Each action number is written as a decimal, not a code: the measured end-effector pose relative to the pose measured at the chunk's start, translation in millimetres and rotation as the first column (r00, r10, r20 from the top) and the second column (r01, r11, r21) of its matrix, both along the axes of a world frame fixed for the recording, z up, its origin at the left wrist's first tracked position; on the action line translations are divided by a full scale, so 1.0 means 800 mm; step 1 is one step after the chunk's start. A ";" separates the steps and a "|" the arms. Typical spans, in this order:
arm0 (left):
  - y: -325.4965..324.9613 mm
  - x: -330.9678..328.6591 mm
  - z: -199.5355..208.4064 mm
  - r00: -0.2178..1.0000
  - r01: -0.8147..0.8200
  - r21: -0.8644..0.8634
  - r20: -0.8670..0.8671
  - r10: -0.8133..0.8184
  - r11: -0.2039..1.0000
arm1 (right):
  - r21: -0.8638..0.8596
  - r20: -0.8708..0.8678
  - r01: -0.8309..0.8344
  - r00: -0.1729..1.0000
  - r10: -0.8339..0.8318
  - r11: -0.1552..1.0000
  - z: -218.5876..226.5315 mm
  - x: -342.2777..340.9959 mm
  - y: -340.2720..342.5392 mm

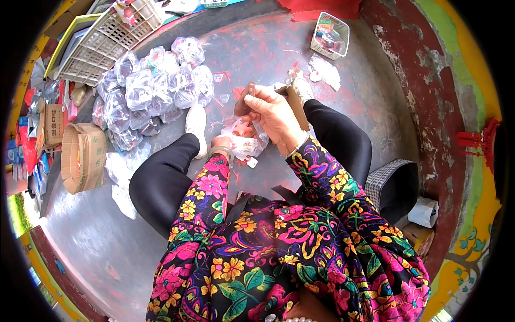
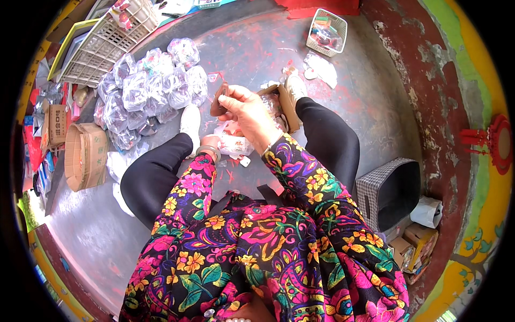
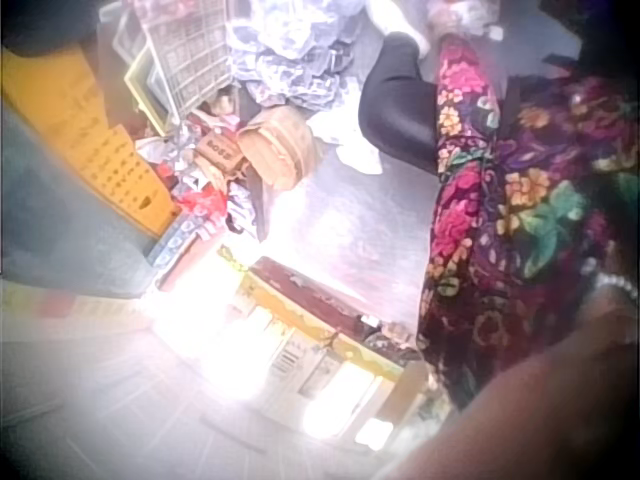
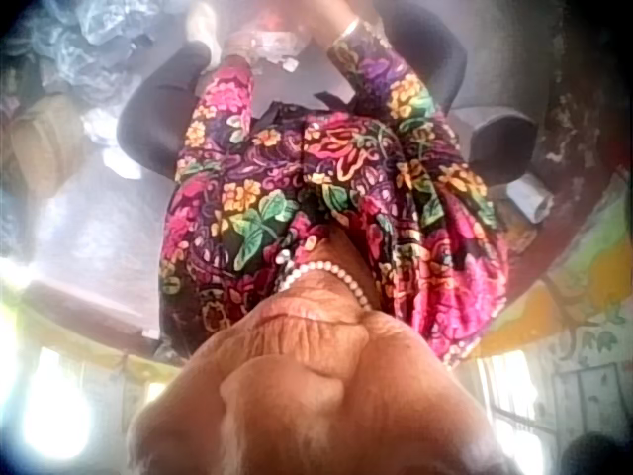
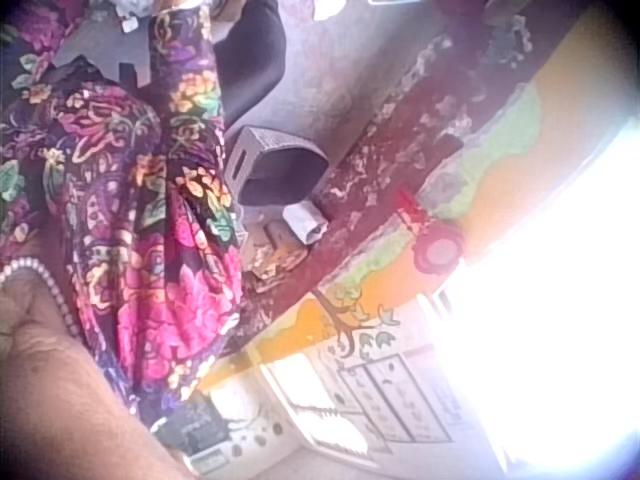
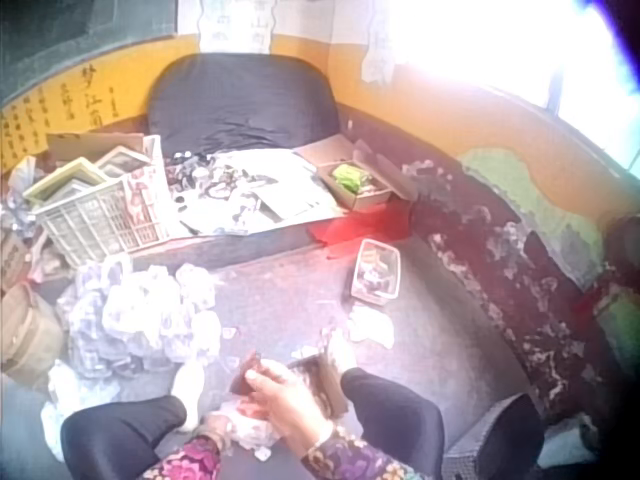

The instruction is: The person sits on the floor and packs small items from a cardboard box into a clear plastic bag. They handle the items one by one, placing them into the bag and then tying the bag closed.

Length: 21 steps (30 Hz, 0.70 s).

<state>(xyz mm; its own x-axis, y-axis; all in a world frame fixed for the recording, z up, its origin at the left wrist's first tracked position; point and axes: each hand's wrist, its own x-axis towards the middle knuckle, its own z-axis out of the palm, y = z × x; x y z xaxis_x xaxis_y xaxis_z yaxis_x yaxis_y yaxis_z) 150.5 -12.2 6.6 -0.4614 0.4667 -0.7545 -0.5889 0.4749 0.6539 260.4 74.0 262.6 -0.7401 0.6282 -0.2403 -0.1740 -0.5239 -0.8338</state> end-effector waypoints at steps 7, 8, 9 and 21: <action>0.006 -0.001 -0.020 1.000 0.016 -0.051 0.005 -0.015 0.999 | 0.196 -0.036 -0.055 0.997 0.063 0.979 -0.002 0.008 -0.002; 0.006 -0.001 -0.023 1.000 0.029 -0.051 0.003 -0.029 0.998 | 0.221 0.019 -0.039 0.999 0.036 0.974 0.001 0.007 -0.002; 0.000 -0.010 -0.037 0.997 0.072 -0.043 -0.033 -0.073 0.996 | 0.243 0.069 -0.043 0.997 0.027 0.969 0.009 0.001 -0.007; -0.008 0.001 0.033 0.994 -0.103 -0.030 0.041 0.104 0.994 | 0.638 0.767 -0.633 0.571 -0.292 0.438 -0.133 0.020 0.016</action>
